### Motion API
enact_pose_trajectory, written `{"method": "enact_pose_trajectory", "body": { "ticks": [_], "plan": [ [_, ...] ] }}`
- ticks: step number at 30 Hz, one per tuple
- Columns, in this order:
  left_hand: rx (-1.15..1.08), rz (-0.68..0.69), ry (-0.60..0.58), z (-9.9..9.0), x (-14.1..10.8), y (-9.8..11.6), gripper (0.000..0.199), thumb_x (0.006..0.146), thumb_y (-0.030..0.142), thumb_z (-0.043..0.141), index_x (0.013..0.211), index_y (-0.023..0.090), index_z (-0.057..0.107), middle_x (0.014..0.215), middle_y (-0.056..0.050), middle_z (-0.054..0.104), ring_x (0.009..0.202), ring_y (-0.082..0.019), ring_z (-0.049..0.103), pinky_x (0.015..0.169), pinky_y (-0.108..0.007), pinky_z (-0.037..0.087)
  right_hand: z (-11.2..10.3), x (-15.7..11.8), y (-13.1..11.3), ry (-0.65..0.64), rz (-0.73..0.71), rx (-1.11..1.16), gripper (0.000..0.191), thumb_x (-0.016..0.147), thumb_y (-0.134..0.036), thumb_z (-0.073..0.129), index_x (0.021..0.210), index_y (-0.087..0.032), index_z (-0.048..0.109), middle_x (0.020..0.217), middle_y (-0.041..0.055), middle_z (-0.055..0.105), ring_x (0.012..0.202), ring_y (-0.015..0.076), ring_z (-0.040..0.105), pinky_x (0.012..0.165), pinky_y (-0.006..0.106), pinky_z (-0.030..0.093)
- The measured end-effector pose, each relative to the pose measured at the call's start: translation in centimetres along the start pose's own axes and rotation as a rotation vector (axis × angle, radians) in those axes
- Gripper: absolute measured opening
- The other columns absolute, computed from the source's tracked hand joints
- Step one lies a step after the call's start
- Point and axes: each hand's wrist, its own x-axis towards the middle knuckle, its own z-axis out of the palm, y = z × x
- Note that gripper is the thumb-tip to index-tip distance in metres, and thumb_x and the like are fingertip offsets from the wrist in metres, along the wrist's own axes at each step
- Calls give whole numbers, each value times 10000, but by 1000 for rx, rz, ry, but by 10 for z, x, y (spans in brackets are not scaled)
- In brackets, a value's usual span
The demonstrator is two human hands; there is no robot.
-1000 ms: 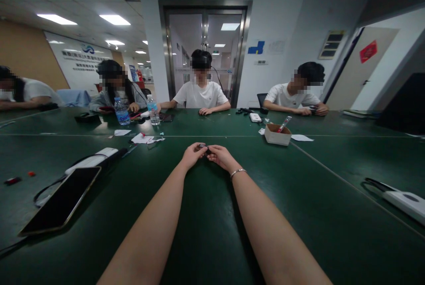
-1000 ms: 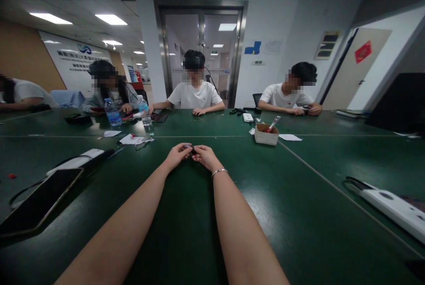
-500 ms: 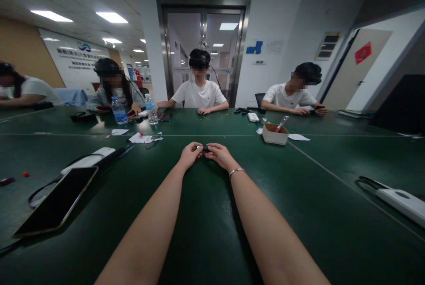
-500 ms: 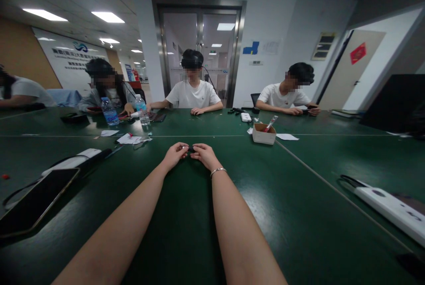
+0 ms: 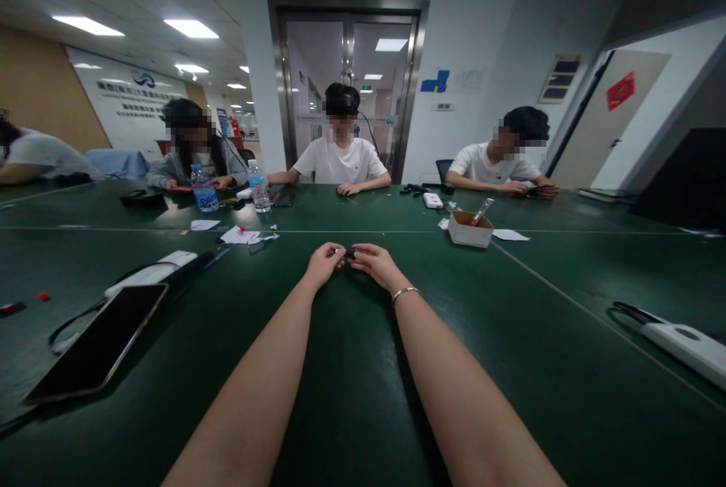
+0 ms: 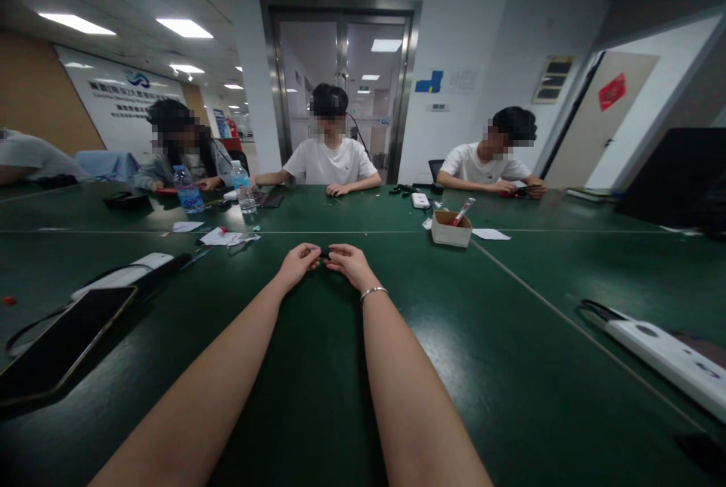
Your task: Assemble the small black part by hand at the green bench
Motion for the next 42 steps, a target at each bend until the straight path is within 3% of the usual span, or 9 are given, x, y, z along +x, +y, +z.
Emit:
{"method": "enact_pose_trajectory", "body": {
  "ticks": [8, 19, 42],
  "plan": [
    [-55, -55, 12, -1, 0, 1, 266, 723, 339, 673, 847, 114, 606, 657, -18, 593, 590, -101, 545, 565, -218, 422, 1, -1, 0, -12, -22, -67, 251, 691, 14, 677, 876, -152, 637, 810, 30, 592, 771, 152, 643, 730, 290, 585],
    [-43, -38, 31, -1, 6, -6, 324, 685, 386, 699, 807, 104, 598, 594, -7, 580, 526, -93, 515, 536, -221, 400, 0, 0, 2, 12, -36, -140, 268, 677, 19, 696, 894, -123, 630, 883, 66, 607, 749, 143, 645, 661, 237, 586],
    [21, -57, 21, -1, 2, -2, 319, 713, 395, 679, 821, 104, 606, 626, -27, 602, 552, -106, 534, 542, -225, 412, -1, 1, 2, 4, -25, -141, 263, 679, 11, 691, 900, -120, 634, 860, 53, 608, 744, 137, 646, 666, 234, 586]
  ]
}}
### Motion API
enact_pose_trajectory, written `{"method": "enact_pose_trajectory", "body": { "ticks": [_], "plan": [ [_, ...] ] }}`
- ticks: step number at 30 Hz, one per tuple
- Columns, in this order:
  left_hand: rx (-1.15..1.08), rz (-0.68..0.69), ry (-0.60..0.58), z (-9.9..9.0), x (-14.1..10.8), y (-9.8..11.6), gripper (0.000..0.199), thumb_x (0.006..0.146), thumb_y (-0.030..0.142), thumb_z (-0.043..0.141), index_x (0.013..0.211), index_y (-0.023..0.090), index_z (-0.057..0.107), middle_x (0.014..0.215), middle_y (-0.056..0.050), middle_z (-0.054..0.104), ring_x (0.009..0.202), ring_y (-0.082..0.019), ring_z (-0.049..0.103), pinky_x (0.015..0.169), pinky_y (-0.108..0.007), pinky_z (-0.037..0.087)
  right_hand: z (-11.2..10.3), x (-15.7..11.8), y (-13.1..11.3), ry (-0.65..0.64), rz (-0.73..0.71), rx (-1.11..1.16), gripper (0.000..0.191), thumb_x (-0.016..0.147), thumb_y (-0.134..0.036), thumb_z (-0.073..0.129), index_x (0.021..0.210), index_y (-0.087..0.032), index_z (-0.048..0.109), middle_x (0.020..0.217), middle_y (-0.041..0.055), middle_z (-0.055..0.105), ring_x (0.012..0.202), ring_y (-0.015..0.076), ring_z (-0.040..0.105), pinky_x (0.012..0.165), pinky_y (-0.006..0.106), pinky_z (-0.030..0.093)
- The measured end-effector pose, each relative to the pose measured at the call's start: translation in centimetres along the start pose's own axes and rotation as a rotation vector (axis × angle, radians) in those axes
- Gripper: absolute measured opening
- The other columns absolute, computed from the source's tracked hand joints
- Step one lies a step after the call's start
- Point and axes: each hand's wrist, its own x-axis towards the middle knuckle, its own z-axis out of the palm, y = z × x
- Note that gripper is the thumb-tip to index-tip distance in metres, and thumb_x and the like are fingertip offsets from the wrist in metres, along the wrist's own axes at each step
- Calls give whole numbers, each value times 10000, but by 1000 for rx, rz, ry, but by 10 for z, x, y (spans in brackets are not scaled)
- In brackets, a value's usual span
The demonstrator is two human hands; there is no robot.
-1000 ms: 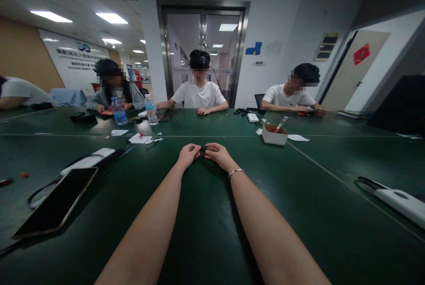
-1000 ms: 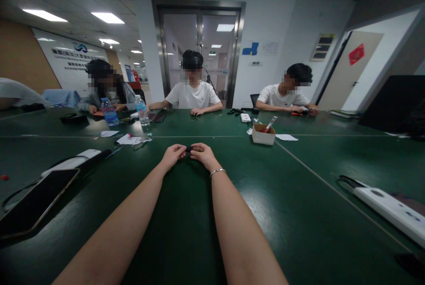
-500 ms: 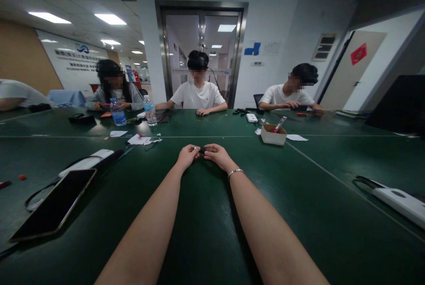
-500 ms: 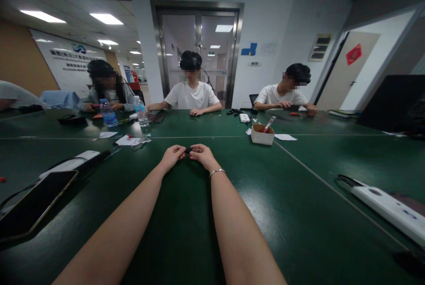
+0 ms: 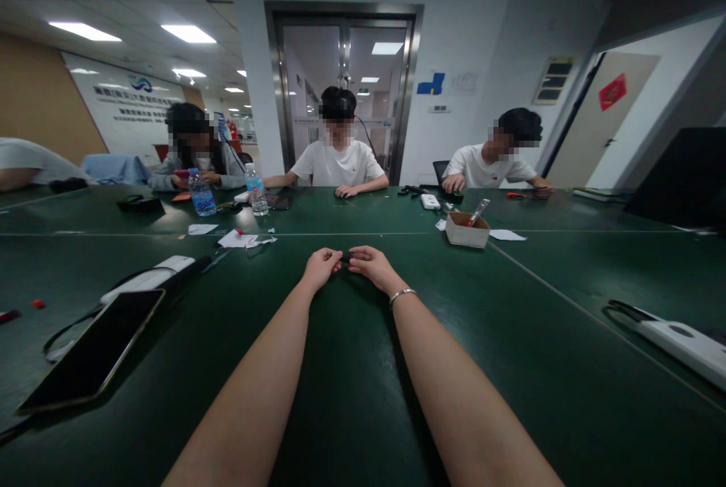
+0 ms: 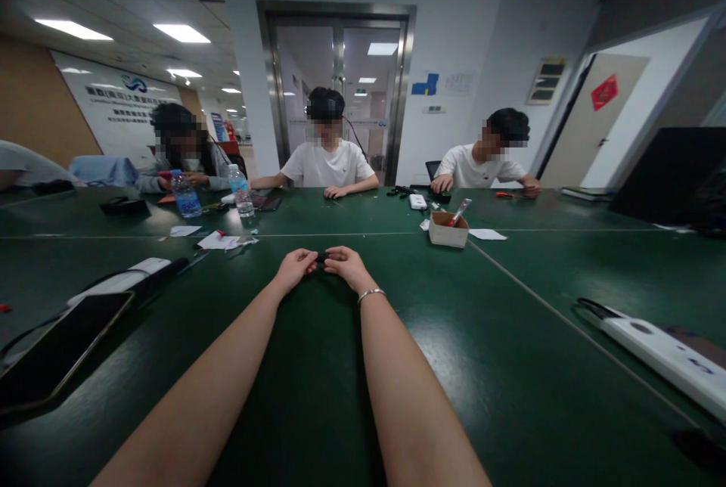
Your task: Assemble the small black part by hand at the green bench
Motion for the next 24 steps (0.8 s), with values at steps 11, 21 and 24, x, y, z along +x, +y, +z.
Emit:
{"method": "enact_pose_trajectory", "body": {
  "ticks": [11, 21, 24],
  "plan": [
    [7, -2, 1, 1, 2, -2, 325, 706, 413, 681, 801, 113, 601, 600, -18, 596, 526, -101, 525, 514, -215, 392, 0, 1, 1, 10, 7, 24, 270, 652, 11, 708, 874, -126, 639, 869, 57, 615, 768, 143, 643, 695, 254, 582],
    [40, 9, -18, -1, 3, -7, 318, 736, 414, 649, 848, 120, 604, 650, -31, 613, 567, -115, 547, 550, -235, 414, 0, 1, 2, -20, -4, 26, 257, 680, 25, 672, 885, -122, 623, 865, 50, 624, 755, 135, 648, 662, 218, 580],
    [57, 15, -20, -3, 5, -10, 335, 736, 430, 646, 857, 121, 606, 667, -38, 620, 580, -120, 554, 561, -243, 420, 0, 1, 1, -21, 2, 23, 250, 693, 33, 654, 888, -119, 620, 862, 53, 625, 743, 135, 651, 654, 212, 578]
  ]
}}
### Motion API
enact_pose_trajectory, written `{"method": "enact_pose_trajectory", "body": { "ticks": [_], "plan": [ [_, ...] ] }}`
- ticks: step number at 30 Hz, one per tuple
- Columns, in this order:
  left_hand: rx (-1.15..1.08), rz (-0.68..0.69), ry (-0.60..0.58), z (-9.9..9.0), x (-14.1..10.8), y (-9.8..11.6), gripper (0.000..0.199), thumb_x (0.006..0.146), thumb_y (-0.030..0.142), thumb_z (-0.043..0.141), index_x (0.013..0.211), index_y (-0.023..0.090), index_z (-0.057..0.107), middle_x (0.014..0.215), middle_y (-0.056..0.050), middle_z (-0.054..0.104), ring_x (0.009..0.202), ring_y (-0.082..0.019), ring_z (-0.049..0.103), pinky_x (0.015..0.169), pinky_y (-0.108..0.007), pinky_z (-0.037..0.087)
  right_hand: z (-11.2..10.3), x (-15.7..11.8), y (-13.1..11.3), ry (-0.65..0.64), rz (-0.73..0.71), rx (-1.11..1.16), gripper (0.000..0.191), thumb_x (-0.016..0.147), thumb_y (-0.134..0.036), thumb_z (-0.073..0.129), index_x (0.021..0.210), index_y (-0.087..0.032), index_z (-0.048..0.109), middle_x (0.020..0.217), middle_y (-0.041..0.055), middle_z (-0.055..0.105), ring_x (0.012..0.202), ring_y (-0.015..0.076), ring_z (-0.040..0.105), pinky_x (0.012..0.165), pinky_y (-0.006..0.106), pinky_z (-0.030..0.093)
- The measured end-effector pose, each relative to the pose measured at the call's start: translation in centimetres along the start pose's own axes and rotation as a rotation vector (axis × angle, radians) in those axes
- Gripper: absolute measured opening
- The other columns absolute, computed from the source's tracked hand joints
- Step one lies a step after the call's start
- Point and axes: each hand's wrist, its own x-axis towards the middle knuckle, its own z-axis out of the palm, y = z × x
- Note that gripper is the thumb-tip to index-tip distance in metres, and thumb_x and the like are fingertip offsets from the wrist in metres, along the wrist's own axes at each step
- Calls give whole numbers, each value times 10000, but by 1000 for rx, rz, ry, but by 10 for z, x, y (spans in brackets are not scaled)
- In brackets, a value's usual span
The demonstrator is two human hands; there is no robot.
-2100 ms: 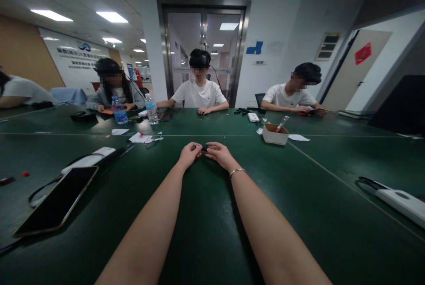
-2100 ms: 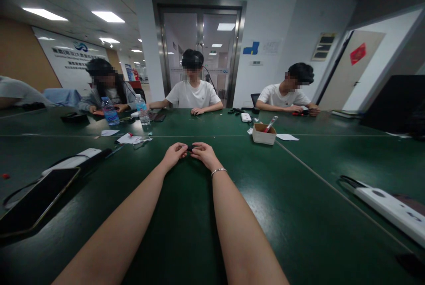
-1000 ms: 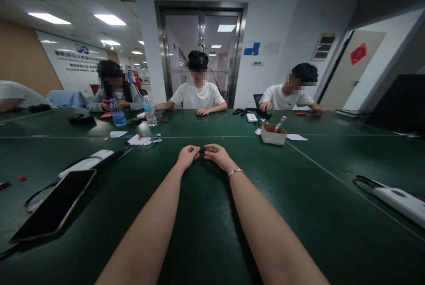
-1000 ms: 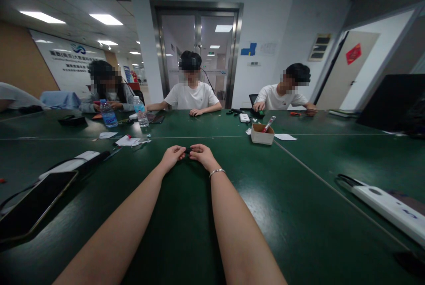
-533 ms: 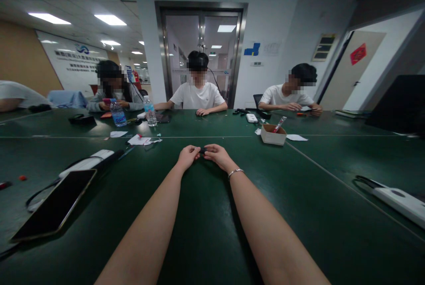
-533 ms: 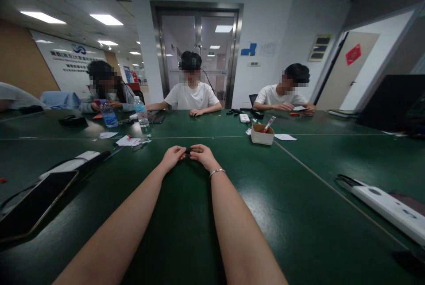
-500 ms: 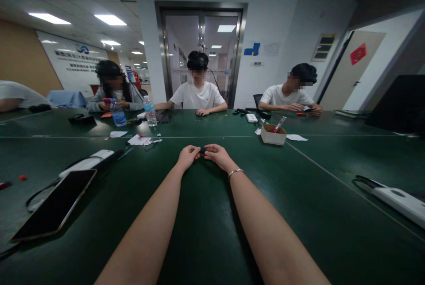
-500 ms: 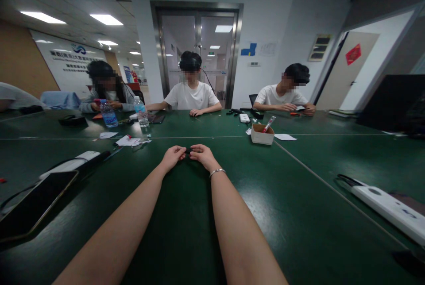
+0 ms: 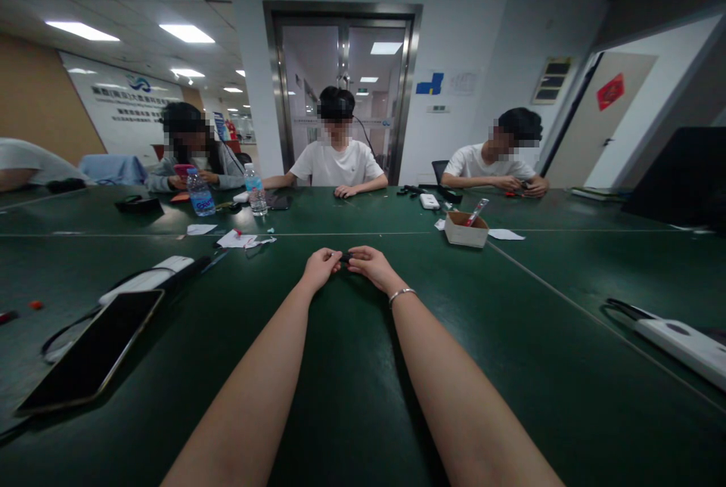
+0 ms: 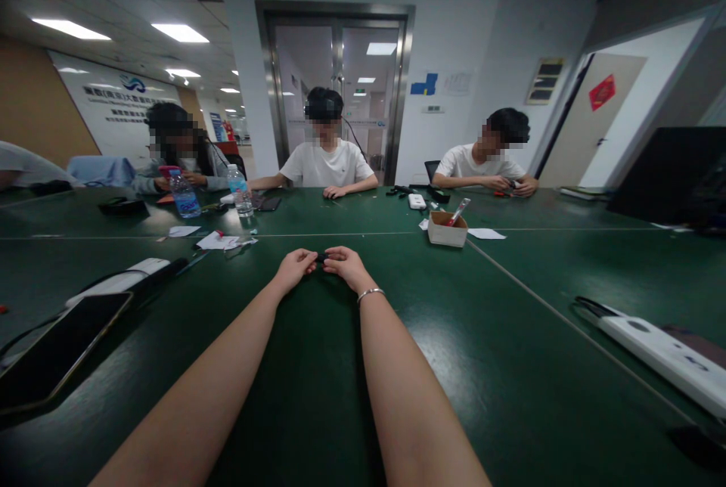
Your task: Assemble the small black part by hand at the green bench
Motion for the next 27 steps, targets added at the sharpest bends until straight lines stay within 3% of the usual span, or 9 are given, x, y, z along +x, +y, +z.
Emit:
{"method": "enact_pose_trajectory", "body": {
  "ticks": [11, 21, 27],
  "plan": [
    [-9, -14, 26, 4, -7, 13, 277, 738, 375, 652, 815, 114, 598, 626, -25, 601, 574, -116, 547, 566, -237, 421, 0, 0, 0, 19, 9, 5, 254, 702, 59, 624, 891, -111, 620, 853, 55, 624, 738, 142, 654, 639, 211, 581],
    [-24, -26, 25, 3, -8, 13, 264, 732, 372, 657, 793, 123, 592, 621, -15, 597, 567, -109, 540, 570, -235, 422, -2, 3, 3, -1, -1, 6, 271, 661, 3, 709, 887, -126, 634, 894, 67, 634, 761, 150, 645, 706, 266, 577],
    [-33, 8, -4, 2, -6, 10, 300, 721, 400, 662, 828, 129, 589, 658, -23, 598, 601, -116, 549, 587, -243, 429, 0, 1, 1, 13, 10, 21, 235, 695, 17, 680, 883, -115, 628, 874, 70, 645, 720, 143, 655, 670, 242, 578]
  ]
}}
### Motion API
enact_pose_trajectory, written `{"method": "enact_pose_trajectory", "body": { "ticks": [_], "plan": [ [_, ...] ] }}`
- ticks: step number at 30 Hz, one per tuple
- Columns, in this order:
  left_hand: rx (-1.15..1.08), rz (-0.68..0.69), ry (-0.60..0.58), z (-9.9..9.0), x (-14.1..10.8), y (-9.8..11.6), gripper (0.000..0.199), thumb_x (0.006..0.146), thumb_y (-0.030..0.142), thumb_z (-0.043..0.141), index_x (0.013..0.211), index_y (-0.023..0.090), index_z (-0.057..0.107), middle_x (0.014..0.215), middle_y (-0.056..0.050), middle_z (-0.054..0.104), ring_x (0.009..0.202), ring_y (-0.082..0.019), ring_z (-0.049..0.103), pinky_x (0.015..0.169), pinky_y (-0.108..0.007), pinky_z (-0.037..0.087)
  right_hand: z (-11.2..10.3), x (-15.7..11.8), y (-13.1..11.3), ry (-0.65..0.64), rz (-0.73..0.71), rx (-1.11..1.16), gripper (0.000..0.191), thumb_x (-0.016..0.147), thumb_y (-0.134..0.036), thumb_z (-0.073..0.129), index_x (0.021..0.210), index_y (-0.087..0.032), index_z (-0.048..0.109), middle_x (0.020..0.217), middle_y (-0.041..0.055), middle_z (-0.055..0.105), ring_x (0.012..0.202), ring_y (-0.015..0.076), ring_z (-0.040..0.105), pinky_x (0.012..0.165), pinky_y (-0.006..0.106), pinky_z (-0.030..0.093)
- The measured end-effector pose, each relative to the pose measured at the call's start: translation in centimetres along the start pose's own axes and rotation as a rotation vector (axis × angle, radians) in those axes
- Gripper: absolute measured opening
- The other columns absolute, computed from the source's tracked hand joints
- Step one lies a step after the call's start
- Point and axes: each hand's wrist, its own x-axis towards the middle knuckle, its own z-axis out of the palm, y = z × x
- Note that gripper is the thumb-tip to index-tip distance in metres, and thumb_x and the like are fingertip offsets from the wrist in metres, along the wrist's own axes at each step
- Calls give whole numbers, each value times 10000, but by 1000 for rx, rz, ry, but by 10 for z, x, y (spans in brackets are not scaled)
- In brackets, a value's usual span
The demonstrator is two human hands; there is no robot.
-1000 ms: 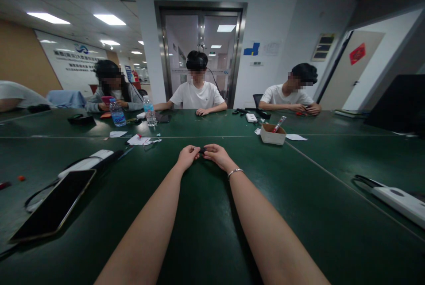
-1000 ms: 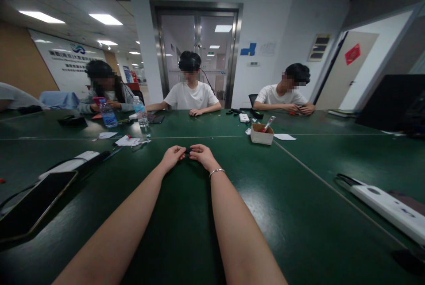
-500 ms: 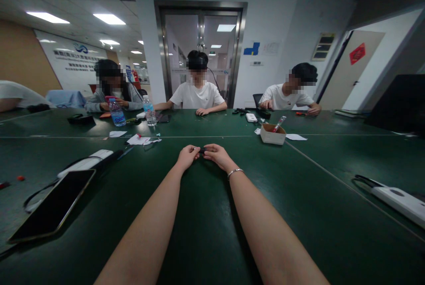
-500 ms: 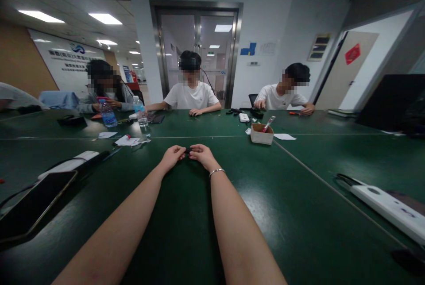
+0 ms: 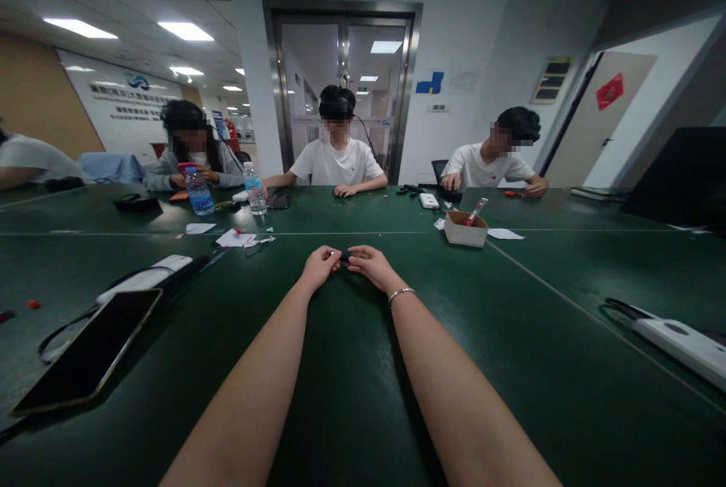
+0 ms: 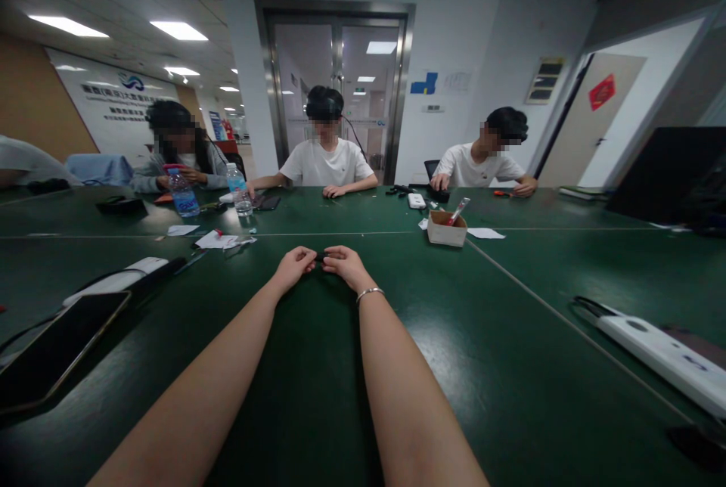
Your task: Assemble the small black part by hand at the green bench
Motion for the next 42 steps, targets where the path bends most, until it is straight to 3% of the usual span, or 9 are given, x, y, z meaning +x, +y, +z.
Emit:
{"method": "enact_pose_trajectory", "body": {
  "ticks": [8, 15, 25, 32, 42],
  "plan": [
    [-42, 109, -78, -5, 1, -5, 347, 682, 377, 687, 930, 150, 602, 729, -19, 590, 642, -112, 536, 617, -245, 428, 5, -2, -6, 39, 63, 42, 42, 802, -43, 627, 820, -75, 606, 664, 80, 642, 593, 151, 649, 556, 219, 567],
    [-67, 95, -37, -5, 1, -4, 327, 688, 388, 674, 911, 153, 632, 808, -54, 617, 724, -136, 557, 639, -245, 434, 6, -4, -8, 42, 66, 40, 36, 825, -59, 616, 795, -68, 598, 598, 88, 630, 544, 141, 632, 533, 205, 549],
    [-134, 101, 0, -4, 1, -2, 362, 603, 332, 743, 902, 149, 651, 859, -69, 645, 796, -164, 586, 713, -279, 463, 7, -4, -8, 25, 62, -2, 127, 848, -143, 624, 755, -66, 584, 606, 106, 626, 508, 134, 615, 486, 199, 524],
    [-58, 77, 0, -7, 6, -12, 370, 611, 369, 743, 888, 134, 672, 822, -84, 665, 768, -174, 598, 735, -307, 465, 6, -3, -6, 38, 52, -9, 76, 786, -70, 668, 814, -77, 599, 634, 72, 633, 541, 132, 626, 525, 205, 540],
    [11, 26, 24, -3, 5, -6, 351, 640, 426, 716, 794, 115, 666, 686, -69, 654, 631, -148, 587, 631, -276, 452, 3, -3, -4, 46, 22, 9, 120, 746, -32, 689, 826, -86, 618, 727, 59, 649, 562, 118, 638, 544, 192, 553]
  ]
}}
